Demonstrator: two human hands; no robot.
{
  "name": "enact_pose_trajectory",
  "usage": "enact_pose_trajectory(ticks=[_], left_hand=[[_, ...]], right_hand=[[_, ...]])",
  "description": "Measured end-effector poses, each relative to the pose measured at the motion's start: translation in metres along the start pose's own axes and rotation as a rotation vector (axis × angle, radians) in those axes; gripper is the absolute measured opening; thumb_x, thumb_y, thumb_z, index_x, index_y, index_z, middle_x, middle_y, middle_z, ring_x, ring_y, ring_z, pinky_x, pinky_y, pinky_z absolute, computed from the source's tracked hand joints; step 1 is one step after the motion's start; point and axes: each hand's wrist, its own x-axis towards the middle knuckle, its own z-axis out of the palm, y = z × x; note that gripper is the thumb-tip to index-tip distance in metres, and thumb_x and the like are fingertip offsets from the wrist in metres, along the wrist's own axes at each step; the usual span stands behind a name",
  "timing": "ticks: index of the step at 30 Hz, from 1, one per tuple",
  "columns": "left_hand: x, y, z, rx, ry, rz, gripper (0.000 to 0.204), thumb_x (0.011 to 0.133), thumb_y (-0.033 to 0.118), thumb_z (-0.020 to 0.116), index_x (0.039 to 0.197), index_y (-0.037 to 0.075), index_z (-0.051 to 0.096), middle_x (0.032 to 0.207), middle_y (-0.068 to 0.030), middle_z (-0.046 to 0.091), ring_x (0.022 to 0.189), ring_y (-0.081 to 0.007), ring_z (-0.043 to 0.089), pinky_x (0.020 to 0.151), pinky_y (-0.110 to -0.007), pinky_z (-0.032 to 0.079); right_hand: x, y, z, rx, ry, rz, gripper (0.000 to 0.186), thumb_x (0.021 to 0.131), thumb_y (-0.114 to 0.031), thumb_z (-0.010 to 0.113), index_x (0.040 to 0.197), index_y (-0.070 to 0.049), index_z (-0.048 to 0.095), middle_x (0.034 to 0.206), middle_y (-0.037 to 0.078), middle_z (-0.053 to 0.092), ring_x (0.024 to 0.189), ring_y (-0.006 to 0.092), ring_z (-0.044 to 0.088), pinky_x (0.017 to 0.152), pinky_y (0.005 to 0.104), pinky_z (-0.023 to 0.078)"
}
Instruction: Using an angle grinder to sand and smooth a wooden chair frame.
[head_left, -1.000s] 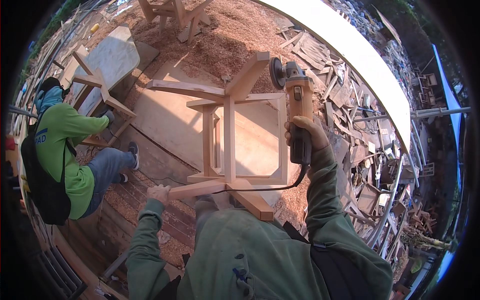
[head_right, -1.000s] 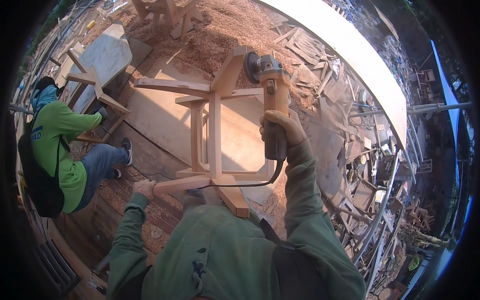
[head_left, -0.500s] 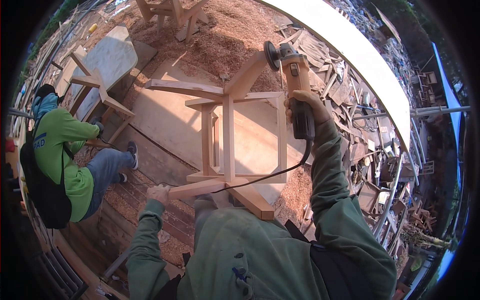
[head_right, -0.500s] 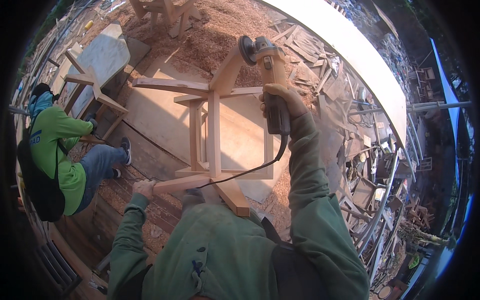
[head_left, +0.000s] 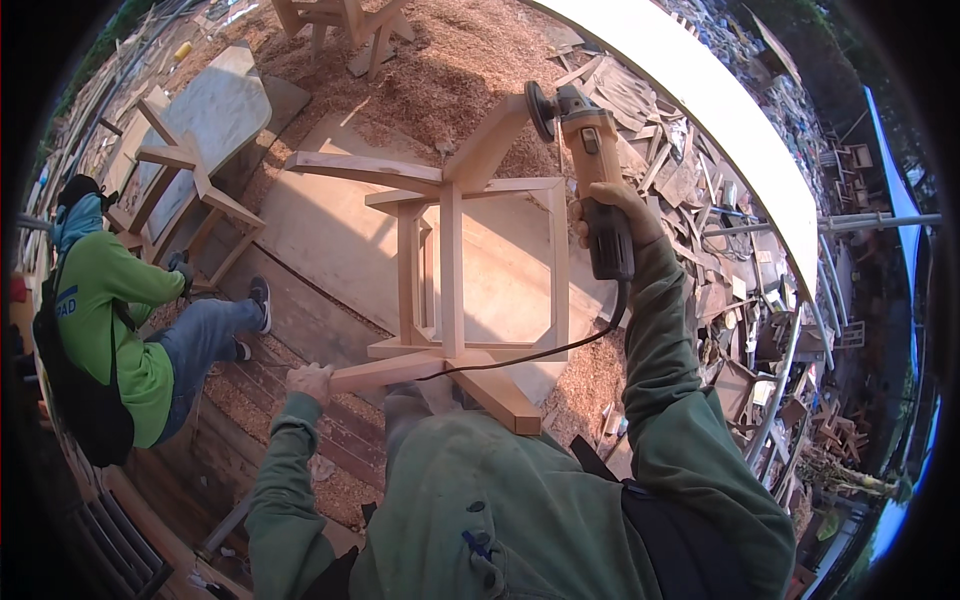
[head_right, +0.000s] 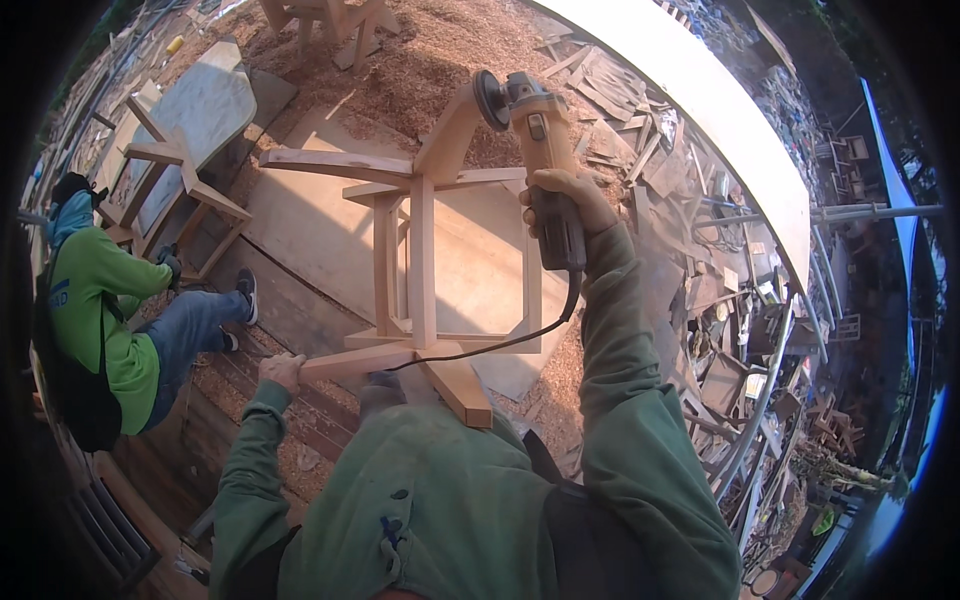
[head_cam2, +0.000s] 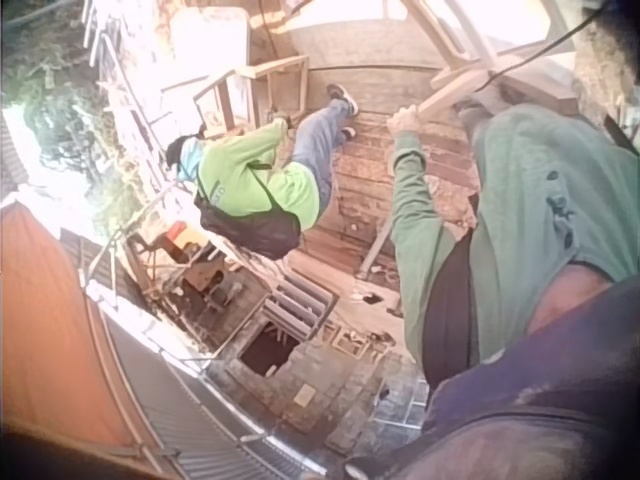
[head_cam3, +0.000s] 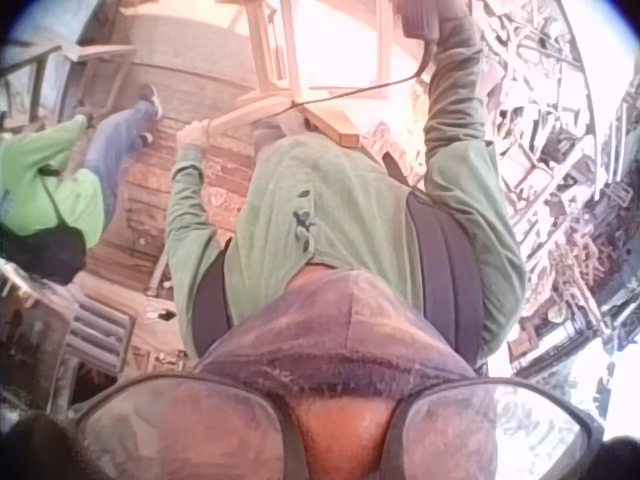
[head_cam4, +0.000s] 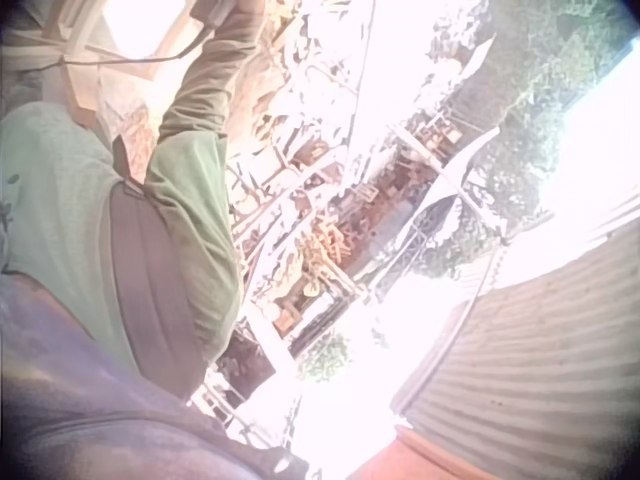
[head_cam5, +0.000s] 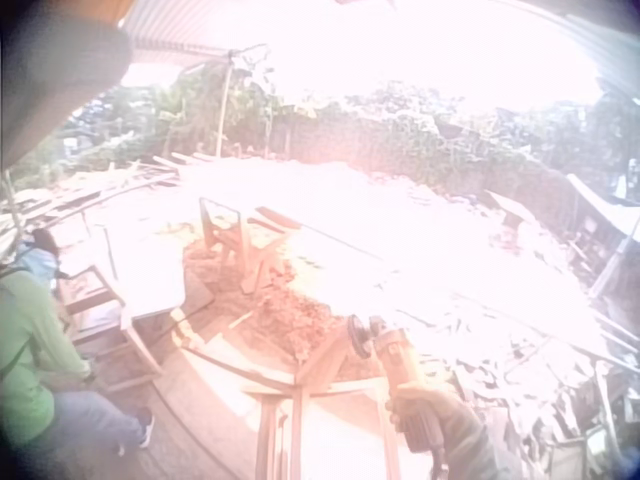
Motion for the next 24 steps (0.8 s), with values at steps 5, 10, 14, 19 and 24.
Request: enact_pose_trajectory(ticks=[5, 10, 14, 19, 24], left_hand=[[0.002, -0.006, 0.009, 0.004, -0.021, -0.001, 0.031, 0.073, 0.016, 0.069, 0.103, 0.017, 0.063, 0.096, -0.0098, 0.065, 0.094, -0.0298, 0.065, 0.079, -0.044, 0.051], [0.002, -0.002, 0.005, -0.011, -0.023, 0.016, 0.030, 0.072, 0.017, 0.070, 0.101, 0.016, 0.063, 0.096, -0.0102, 0.066, 0.094, -0.0300, 0.065, 0.078, -0.044, 0.051], [0.001, 0.000, 0.009, -0.008, -0.015, 0.020, 0.030, 0.071, 0.017, 0.071, 0.099, 0.015, 0.063, 0.096, -0.0097, 0.066, 0.093, -0.0296, 0.066, 0.077, -0.044, 0.051], [-0.005, 0.010, -0.002, 0.000, -0.016, 0.021, 0.030, 0.070, 0.018, 0.072, 0.098, 0.014, 0.062, 0.095, -0.0093, 0.066, 0.092, -0.0292, 0.066, 0.077, -0.043, 0.051], [-0.011, 0.011, 0.004, -0.003, 0.024, 0.016, 0.034, 0.069, 0.017, 0.072, 0.101, 0.014, 0.062, 0.096, -0.0090, 0.065, 0.093, -0.0288, 0.065, 0.076, -0.043, 0.051]], right_hand=[[-0.035, 0.041, 0.007, -0.044, 0.018, -0.071, 0.032, 0.081, -0.022, 0.069, 0.100, 0.000, 0.056, 0.081, 0.012, 0.062, 0.062, 0.0207, 0.064, 0.053, 0.0329, 0.055], [-0.057, 0.062, 0.015, -0.156, 0.015, -0.274, 0.038, 0.076, -0.018, 0.073, 0.103, 0.001, 0.057, 0.085, 0.012, 0.063, 0.064, 0.0200, 0.064, 0.056, 0.0322, 0.054], [-0.042, 0.066, 0.015, -0.418, 0.152, -0.411, 0.041, 0.072, -0.013, 0.074, 0.106, 0.001, 0.057, 0.088, 0.011, 0.064, 0.068, 0.0198, 0.065, 0.062, 0.0314, 0.054], [-0.017, 0.080, 0.013, -0.772, 0.344, -0.705, 0.046, 0.068, -0.013, 0.076, 0.108, 0.000, 0.057, 0.086, 0.010, 0.066, 0.073, 0.0209, 0.066, 0.068, 0.0324, 0.054], [-0.007, 0.078, 0.020, -1.032, 0.472, -0.656, 0.054, 0.064, -0.021, 0.076, 0.109, 0.000, 0.056, 0.083, 0.018, 0.067, 0.074, 0.0329, 0.068, 0.068, 0.0394, 0.054]])
